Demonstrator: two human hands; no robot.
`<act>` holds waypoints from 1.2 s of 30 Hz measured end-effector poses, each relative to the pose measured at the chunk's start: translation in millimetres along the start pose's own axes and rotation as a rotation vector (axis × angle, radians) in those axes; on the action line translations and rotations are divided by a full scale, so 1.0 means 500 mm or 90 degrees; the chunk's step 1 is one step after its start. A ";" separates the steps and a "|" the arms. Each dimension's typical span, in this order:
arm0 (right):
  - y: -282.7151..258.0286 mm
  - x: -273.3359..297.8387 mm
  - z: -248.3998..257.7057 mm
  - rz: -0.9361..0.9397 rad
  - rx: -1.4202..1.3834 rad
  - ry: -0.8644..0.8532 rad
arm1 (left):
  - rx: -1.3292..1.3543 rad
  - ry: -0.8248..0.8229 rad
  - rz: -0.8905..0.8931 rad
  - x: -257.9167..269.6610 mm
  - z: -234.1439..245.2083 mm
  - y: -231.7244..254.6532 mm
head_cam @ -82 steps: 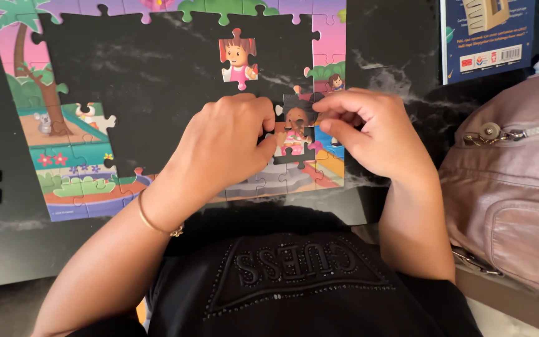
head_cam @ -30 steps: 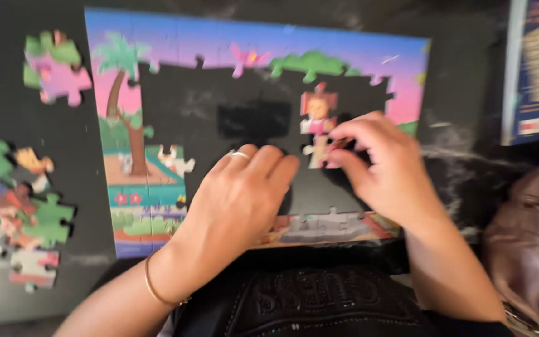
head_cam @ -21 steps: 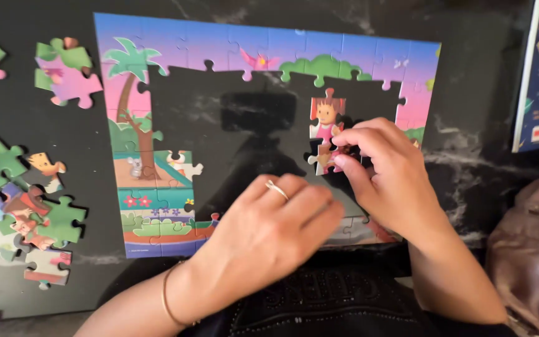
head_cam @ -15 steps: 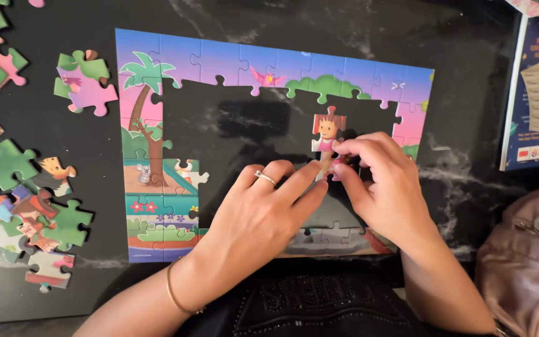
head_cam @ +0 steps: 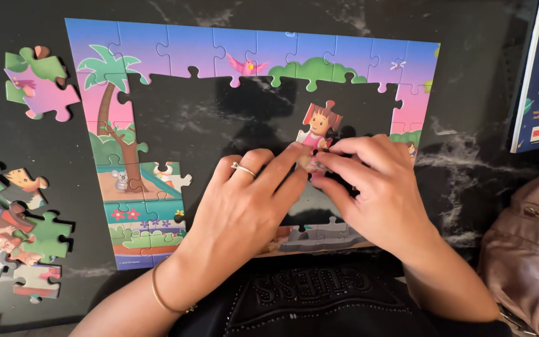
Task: Assemble a jigsaw puzzle on a table.
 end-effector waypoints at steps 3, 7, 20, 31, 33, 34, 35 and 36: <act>-0.010 0.004 -0.002 0.013 0.017 -0.020 | 0.054 0.000 0.015 -0.006 0.005 -0.001; -0.022 0.009 0.000 0.026 0.039 -0.011 | 0.080 0.040 0.036 -0.005 0.007 -0.015; -0.007 0.015 -0.003 0.024 0.060 -0.048 | 0.094 0.046 0.011 -0.013 0.008 -0.006; -0.003 0.027 -0.016 0.027 0.016 -0.080 | 0.113 0.084 0.023 -0.010 -0.008 0.007; -0.008 0.026 -0.007 0.045 0.018 -0.048 | 0.148 0.085 0.025 -0.012 -0.005 0.005; -0.006 0.027 -0.009 0.047 0.018 -0.047 | 0.147 0.086 0.025 -0.008 -0.009 0.004; -0.002 0.029 -0.013 0.045 -0.038 -0.056 | 0.204 0.099 0.046 -0.004 -0.011 -0.004; 0.002 0.030 -0.017 0.043 -0.094 -0.065 | 0.261 0.111 0.067 -0.001 -0.014 -0.013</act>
Point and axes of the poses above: each hand's wrist, its own x-axis away from the middle knuckle, its own z-axis out of the back of the hand, y = z × x, the point moved 9 cm from there along -x, towards the middle knuckle, and after that the axes turned 14 degrees about x, right-handed, at the moved point
